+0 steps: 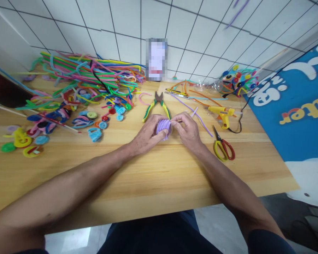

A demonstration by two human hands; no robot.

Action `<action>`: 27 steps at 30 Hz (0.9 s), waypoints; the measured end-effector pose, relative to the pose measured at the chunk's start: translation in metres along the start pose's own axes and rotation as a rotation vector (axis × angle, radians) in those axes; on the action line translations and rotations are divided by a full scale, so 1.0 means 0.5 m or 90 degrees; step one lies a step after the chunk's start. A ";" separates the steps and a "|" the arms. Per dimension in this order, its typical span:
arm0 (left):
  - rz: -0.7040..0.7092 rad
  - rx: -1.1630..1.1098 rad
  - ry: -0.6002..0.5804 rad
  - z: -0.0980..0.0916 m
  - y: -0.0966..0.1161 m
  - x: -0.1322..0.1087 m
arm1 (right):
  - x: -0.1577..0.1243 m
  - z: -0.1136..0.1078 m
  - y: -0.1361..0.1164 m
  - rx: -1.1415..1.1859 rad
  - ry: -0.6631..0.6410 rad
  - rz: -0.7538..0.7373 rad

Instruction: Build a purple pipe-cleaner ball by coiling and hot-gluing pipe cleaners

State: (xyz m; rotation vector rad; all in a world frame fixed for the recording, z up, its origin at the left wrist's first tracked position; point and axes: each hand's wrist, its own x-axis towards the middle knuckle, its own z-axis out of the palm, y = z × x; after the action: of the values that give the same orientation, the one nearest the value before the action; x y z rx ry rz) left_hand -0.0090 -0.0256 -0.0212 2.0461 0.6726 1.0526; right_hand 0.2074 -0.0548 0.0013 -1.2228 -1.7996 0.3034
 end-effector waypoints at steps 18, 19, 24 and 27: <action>-0.043 -0.036 0.005 0.001 -0.010 -0.002 | -0.032 -0.004 -0.024 -0.042 0.082 -0.001; -0.043 -0.036 0.005 0.001 -0.011 -0.002 | -0.035 -0.003 -0.025 -0.031 0.070 0.024; -0.036 -0.038 0.001 -0.001 -0.014 -0.002 | -0.040 0.008 -0.018 -0.008 0.063 0.083; -0.025 -0.036 -0.003 -0.003 -0.014 -0.002 | -0.033 0.009 -0.012 -0.040 0.077 0.034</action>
State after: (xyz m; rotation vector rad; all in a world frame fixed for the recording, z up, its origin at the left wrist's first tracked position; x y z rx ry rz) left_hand -0.0116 -0.0213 -0.0265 1.9778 0.6701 1.0334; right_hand 0.2018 -0.0703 -0.0067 -1.3073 -1.6867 0.1998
